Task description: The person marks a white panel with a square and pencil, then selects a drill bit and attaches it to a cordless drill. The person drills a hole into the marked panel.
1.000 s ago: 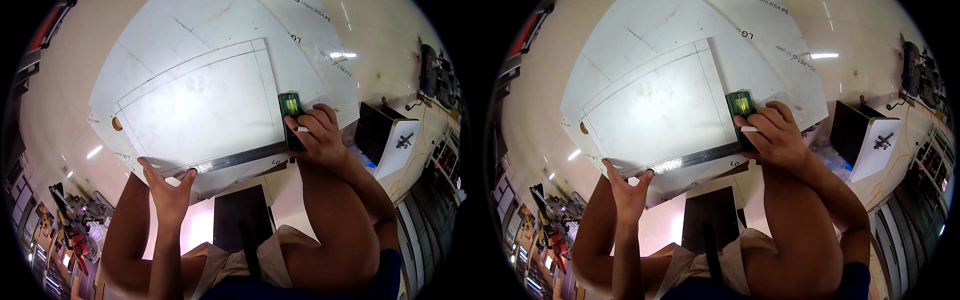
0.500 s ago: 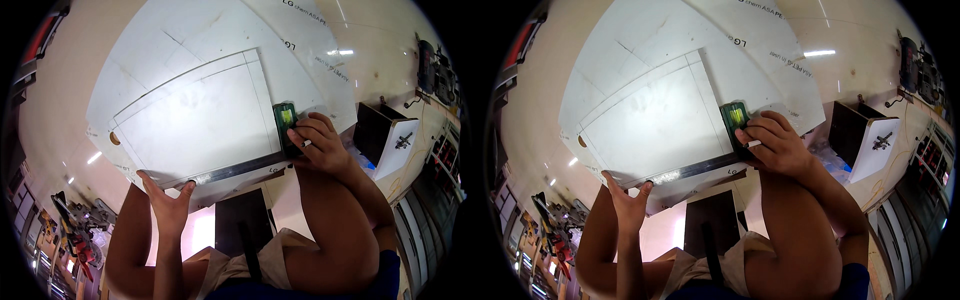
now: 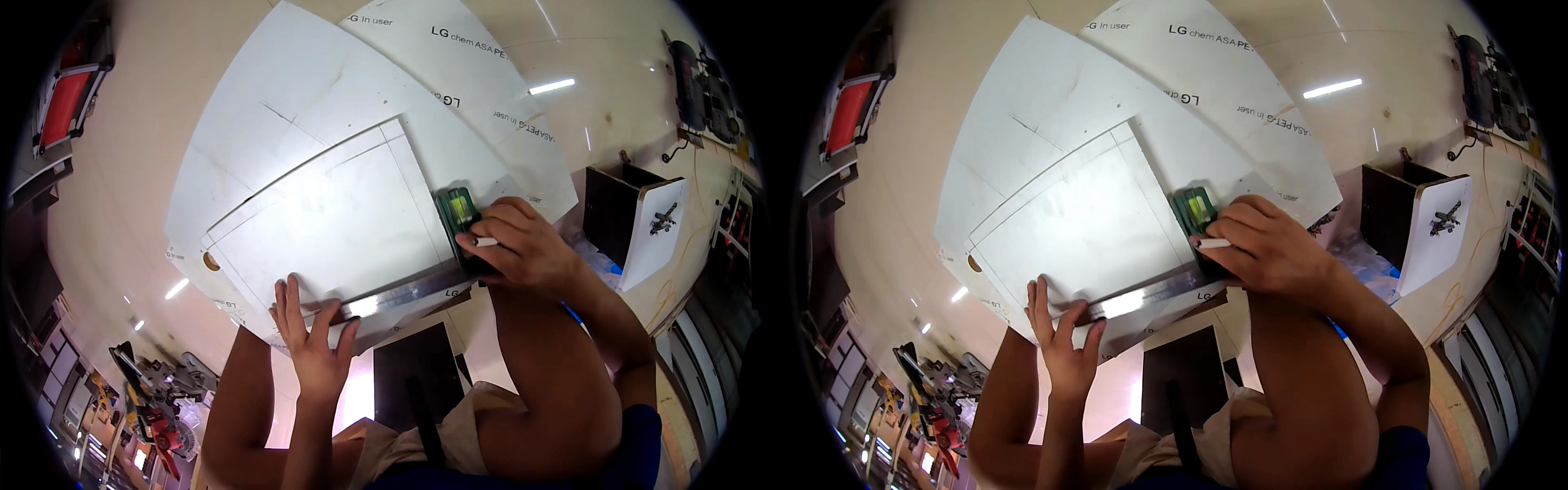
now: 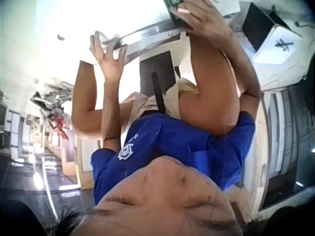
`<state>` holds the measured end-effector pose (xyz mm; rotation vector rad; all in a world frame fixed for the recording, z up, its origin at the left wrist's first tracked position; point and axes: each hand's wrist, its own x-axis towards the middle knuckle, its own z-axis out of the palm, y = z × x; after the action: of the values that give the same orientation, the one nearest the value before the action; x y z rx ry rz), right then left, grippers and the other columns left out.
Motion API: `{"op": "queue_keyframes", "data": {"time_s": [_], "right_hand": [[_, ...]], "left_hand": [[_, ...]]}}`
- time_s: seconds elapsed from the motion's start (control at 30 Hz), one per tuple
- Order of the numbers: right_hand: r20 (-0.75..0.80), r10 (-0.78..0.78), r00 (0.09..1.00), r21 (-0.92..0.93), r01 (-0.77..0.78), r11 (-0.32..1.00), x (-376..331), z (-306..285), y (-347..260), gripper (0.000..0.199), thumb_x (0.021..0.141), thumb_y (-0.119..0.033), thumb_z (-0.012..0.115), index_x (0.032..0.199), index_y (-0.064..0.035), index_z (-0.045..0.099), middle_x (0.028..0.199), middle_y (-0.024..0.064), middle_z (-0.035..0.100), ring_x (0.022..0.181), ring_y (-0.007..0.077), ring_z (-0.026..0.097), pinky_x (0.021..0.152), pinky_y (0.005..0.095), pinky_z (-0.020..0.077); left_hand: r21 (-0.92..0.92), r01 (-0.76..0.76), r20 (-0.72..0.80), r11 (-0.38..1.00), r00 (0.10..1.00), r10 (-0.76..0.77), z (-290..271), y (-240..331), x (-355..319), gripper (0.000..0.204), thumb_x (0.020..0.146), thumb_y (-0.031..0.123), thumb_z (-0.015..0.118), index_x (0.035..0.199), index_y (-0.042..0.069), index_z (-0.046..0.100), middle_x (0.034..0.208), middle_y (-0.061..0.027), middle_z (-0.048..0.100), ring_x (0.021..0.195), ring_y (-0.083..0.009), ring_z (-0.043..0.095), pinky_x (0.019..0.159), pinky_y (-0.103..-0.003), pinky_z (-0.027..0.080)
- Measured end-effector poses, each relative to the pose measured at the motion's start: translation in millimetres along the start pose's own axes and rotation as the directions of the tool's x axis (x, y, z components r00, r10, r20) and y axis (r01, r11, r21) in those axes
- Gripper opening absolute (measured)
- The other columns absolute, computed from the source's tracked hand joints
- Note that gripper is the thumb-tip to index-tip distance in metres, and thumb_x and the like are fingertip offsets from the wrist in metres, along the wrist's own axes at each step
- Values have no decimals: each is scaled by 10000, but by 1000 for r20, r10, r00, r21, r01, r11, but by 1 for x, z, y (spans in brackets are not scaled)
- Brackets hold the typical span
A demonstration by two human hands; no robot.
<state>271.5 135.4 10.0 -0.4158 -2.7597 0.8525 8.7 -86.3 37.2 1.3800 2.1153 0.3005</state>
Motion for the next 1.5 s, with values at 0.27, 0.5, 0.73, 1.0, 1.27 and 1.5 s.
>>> {"op": "queue_keyframes", "data": {"time_s": [0.27, 0.5, 0.73, 1.0, 1.27, 1.5], "right_hand": [[-32, -10, 999, -62, 8, 998, 5, 11, 19, 568, 589, -177, 786, 1133, -42, 690, 1018, 81, 619, 976, 271, 587, 907, 414, 481], [-67, -13, 998, -42, 11, 999, 6, 9, 13, 431, 684, -170, 718, 1096, -49, 679, 994, 68, 635, 982, 257, 603, 879, 399, 494], [-139, -15, 990, -42, 9, 999, 0, 12, 17, 251, 762, -146, 730, 979, -43, 657, 979, 76, 654, 964, 253, 632, 829, 378, 512], [-286, -40, 958, -68, 21, 997, -9, 9, 23, 211, 793, -72, 723, 985, -12, 658, 984, 83, 646, 937, 251, 647, 792, 371, 529], [-341, -24, 940, -99, -10, 995, -17, 4, 22, 414, 798, -56, 700, 1198, -23, 598, 1202, 108, 614, 1137, 277, 603, 1021, 465, 469], [-382, 155, 911, 220, -73, 973, -29, -3, 25, 663, 736, -127, 772, 1328, 36, 520, 1273, 193, 569, 1172, 354, 556, 1012, 457, 442]], "left_hand": [[74, -67, -80, 995, 994, 73, -2, -1, 25, 295, 781, 86, 784, 1029, 25, 637, 1551, -237, 301, 1448, -465, 237, 1140, -549, 289], [19, -89, -61, 996, 994, 90, 2, 2, 25, 344, 770, 189, 809, 1043, 68, 638, 1557, -261, 265, 1448, -496, 203, 1129, -656, 187], [14, -152, -51, 988, 987, 153, 5, 1, 22, 336, 771, 200, 812, 1017, 56, 635, 1541, -237, 317, 1445, -481, 235, 1143, -644, 183], [-99, -273, -111, 957, 959, 262, 8, 12, 20, 328, 811, 110, 778, 1059, 29, 579, 1223, -167, 601, 1259, -405, 514, 1060, -528, 416], [-361, -89, -66, 928, 995, 69, 14, 3, 13, 301, 826, 56, 772, 1044, 3, 571, 932, -150, 608, 801, -287, 628, 669, -340, 554], [-298, -35, -62, 954, 998, 17, 8, 6, 24, 256, 851, 53, 744, 1044, -8, 587, 870, -94, 620, 756, -178, 631, 678, -280, 508]]}}
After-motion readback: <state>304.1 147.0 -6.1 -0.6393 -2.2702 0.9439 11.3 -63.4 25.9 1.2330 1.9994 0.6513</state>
